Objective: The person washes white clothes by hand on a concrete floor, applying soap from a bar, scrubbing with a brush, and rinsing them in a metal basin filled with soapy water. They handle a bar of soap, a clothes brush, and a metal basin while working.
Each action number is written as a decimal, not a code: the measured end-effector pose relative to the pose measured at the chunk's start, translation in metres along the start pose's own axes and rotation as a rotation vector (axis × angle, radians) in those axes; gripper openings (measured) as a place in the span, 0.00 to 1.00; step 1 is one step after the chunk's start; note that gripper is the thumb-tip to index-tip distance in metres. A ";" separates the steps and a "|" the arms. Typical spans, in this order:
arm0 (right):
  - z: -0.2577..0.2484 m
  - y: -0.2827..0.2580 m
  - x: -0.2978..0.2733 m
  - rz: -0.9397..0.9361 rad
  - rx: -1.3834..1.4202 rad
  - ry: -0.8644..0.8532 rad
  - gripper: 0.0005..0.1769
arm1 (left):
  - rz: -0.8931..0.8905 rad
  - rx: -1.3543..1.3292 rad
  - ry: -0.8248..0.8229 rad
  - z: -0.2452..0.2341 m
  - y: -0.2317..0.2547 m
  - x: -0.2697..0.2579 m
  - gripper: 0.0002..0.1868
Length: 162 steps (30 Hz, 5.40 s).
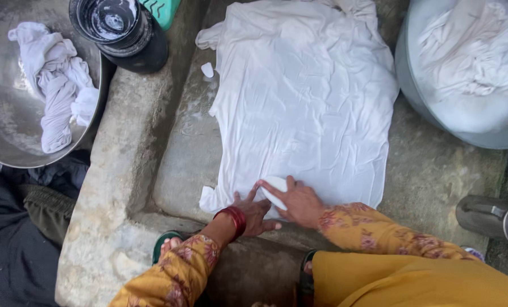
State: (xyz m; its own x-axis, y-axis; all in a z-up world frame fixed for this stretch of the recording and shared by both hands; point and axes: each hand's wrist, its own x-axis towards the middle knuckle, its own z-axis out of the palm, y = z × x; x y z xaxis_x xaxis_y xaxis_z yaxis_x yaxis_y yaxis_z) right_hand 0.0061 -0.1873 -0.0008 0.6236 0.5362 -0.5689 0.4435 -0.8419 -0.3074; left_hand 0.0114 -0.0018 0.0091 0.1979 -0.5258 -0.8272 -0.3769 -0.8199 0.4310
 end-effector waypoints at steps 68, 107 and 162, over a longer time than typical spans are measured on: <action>0.099 0.251 -0.053 1.030 1.101 0.350 0.56 | -0.655 -0.018 1.540 -0.349 -0.242 0.049 0.16; 0.050 0.226 -0.129 0.418 1.456 0.370 0.41 | -0.651 -0.740 1.651 -0.050 -0.176 -0.016 0.10; -0.031 0.304 0.045 0.371 0.042 0.914 0.40 | 0.780 0.274 0.418 -0.016 0.099 0.156 0.38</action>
State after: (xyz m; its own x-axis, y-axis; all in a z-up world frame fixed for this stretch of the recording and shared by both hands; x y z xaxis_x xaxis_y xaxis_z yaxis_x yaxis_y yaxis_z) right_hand 0.1887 -0.4175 -0.0961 0.9838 0.0635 0.1679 0.1071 -0.9583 -0.2651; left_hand 0.0190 -0.1688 -0.0717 0.0882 -0.9890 -0.1188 -0.7309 -0.1453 0.6668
